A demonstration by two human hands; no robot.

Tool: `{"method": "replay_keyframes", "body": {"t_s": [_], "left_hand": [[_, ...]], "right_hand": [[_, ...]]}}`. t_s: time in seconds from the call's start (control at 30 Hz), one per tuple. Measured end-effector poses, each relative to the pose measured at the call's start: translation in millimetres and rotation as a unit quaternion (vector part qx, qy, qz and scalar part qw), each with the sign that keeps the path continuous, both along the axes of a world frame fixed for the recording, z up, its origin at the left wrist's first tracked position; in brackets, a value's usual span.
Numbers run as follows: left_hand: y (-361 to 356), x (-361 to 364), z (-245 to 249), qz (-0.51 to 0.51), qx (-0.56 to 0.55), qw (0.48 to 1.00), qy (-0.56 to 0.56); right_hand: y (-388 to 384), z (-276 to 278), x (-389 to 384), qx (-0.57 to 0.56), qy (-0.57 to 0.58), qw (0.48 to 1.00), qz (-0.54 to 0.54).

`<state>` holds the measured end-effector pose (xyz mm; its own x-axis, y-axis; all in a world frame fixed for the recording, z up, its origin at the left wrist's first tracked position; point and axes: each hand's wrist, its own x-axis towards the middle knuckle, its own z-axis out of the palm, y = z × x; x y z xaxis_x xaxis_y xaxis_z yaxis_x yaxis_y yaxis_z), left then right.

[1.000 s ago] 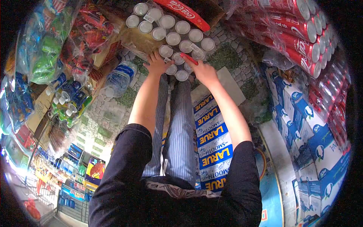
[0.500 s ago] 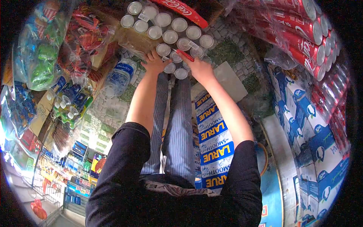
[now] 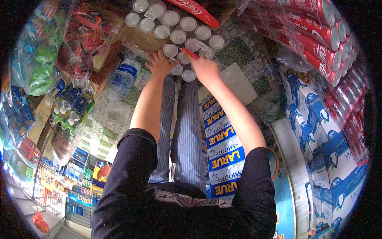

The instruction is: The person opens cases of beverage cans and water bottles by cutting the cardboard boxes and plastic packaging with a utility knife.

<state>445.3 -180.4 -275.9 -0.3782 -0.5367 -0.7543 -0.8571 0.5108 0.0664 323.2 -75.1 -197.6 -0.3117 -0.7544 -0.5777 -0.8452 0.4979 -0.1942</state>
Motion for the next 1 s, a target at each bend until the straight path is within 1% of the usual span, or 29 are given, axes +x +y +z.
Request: {"method": "replay_keyframes", "body": {"t_s": [0.1, 0.2, 0.27, 0.3, 0.4, 0.43, 0.5, 0.57, 0.63, 0.7, 0.73, 0.8, 0.83, 0.9, 0.93, 1.0], "left_hand": [[0, -5, 5, 0.021, 0.008, 1.0, -0.018], [-1, -3, 4, 0.039, 0.019, 0.999, -0.008], [-2, -4, 5, 0.039, 0.023, 0.999, -0.015], [-1, -5, 7, 0.034, 0.028, 0.999, -0.02], [-2, -2, 1, 0.015, 0.019, 1.0, -0.011], [-1, 0, -2, 0.016, 0.02, 1.0, -0.013], [0, 2, -2, 0.02, 0.011, 1.0, 0.017], [0, 1, -2, 0.027, 0.013, 0.999, 0.017], [1, 1, -1, 0.033, 0.017, 0.999, 0.016], [3, 6, -6, 0.022, -0.021, 0.997, 0.064], [4, 9, -8, 0.022, -0.021, 0.998, 0.063], [7, 12, -16, -0.027, -0.094, 0.99, 0.105], [8, 14, -19, -0.027, -0.093, 0.99, 0.105], [8, 15, -20, -0.049, -0.128, 0.984, 0.116], [8, 16, -20, -0.05, -0.126, 0.984, 0.115], [4, 9, -14, -0.025, -0.037, 0.999, 0.021]], "right_hand": [[9, 4, 1, -0.015, 0.006, 1.0, 0.007], [13, 11, 1, -0.016, 0.031, 0.999, 0.025], [19, 7, 2, 0.036, 0.049, 0.998, 0.024], [24, 5, 3, 0.039, 0.048, 0.998, 0.024], [28, -1, -1, 0.012, 0.069, 0.996, 0.052], [31, 1, 0, 0.009, 0.072, 0.996, 0.05], [40, 7, 3, 0.008, 0.073, 0.996, 0.047], [49, 11, 0, 0.0, 0.12, 0.99, 0.078], [61, 15, -2, -0.009, 0.113, 0.991, 0.074], [69, 16, -3, -0.019, 0.105, 0.992, 0.07], [72, 17, -3, -0.011, 0.108, 0.991, 0.072], [74, 16, -3, -0.002, 0.113, 0.991, 0.074], [72, 15, -3, 0.002, 0.119, 0.99, 0.076], [69, 10, -2, 0.007, 0.125, 0.989, 0.076], [70, 9, -1, 0.002, 0.126, 0.989, 0.071], [73, 10, -1, -0.001, 0.129, 0.989, 0.065]]}}
